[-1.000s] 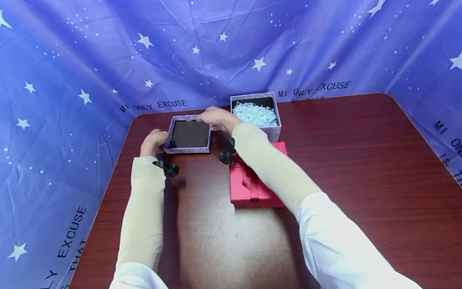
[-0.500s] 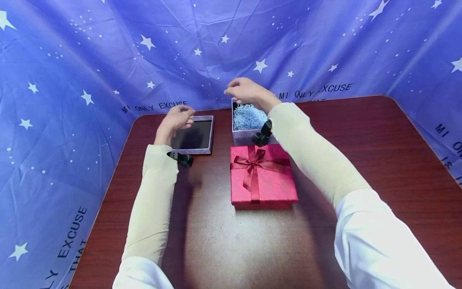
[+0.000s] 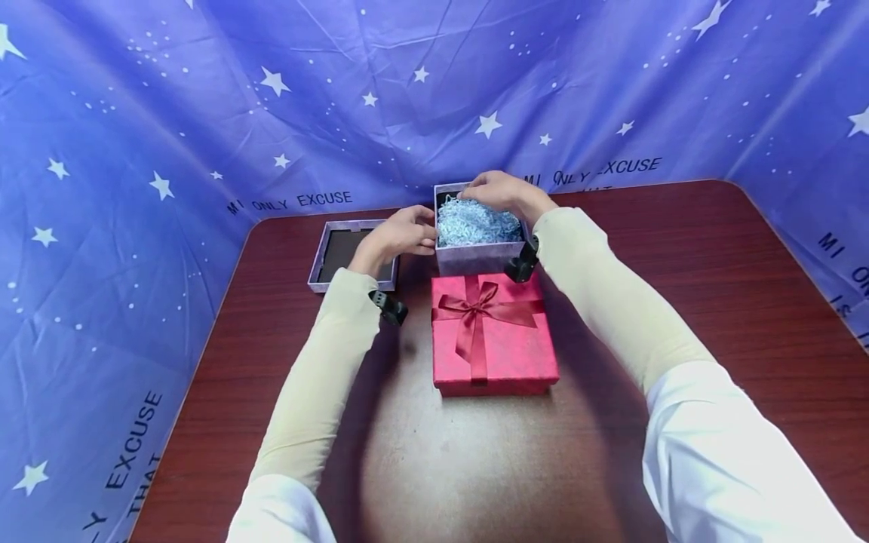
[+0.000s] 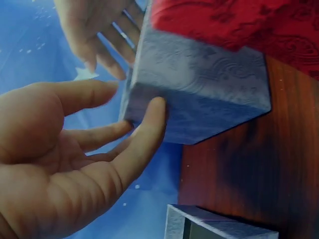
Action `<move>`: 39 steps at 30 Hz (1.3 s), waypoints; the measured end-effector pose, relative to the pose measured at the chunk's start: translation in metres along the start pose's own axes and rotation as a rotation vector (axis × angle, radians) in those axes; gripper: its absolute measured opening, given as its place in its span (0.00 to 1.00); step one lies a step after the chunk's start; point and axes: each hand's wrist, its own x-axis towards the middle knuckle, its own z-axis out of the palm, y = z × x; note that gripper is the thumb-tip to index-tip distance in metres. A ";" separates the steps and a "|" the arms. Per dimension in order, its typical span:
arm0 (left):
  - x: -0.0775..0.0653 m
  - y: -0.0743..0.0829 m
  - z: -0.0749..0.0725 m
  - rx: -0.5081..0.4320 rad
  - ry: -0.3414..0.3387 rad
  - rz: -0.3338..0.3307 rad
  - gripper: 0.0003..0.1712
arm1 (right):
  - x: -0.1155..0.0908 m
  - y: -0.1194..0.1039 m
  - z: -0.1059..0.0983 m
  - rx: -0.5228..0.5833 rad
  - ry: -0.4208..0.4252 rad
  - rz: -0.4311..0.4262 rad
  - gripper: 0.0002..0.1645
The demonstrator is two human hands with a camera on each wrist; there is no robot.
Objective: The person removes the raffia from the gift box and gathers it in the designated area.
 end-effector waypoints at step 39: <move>0.006 -0.016 -0.003 -0.090 -0.039 -0.047 0.28 | 0.017 0.016 0.013 -0.277 -0.239 -0.054 0.47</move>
